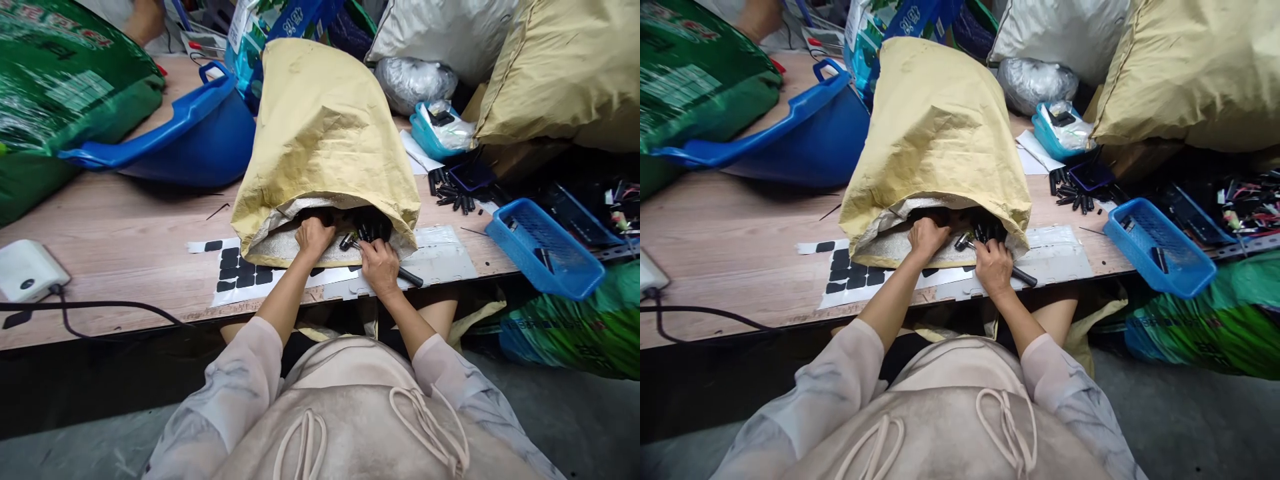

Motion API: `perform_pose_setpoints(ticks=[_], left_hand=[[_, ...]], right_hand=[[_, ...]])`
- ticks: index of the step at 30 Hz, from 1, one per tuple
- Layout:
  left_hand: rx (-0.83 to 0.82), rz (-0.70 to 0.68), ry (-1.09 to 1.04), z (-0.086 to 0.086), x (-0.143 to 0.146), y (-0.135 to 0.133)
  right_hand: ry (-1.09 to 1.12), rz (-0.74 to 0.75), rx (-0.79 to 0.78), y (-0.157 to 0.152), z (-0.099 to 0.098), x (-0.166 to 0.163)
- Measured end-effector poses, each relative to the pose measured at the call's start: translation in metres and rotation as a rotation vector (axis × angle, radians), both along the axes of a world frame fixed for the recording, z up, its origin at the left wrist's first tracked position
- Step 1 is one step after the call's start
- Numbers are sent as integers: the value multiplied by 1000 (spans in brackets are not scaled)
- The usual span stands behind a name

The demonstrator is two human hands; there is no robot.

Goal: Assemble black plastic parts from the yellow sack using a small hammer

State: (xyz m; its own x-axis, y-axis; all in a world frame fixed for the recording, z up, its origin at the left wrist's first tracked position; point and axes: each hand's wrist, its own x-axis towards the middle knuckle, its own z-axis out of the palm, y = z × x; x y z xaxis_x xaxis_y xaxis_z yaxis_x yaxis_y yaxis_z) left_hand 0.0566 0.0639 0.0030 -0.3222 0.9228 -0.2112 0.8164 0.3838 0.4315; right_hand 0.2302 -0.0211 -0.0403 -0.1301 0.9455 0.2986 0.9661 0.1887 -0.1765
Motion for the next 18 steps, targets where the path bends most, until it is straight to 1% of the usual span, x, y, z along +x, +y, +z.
perform_pose_setpoints(ticks=[2, 4, 9, 12, 15, 18], left_hand=[[-14, -25, 8, -1, -1, 0], [21, -78, -5, -2, -11, -6], [242, -254, -82, -12, -55, -28], [281, -306, -128, -21, -72, -37], [263, -336, -176, -29, -71, -43], [263, -358, -197, -34, -59, -47]], right_hand=[[0, 1, 1, 0, 0, 0], [5, 0, 6, 0, 0, 0], [14, 3, 31, 0, -2, 0], [18, 7, 45, 1, -3, 1], [20, 25, 67, 1, -4, 3], [19, 38, 125, 0, -5, 4]])
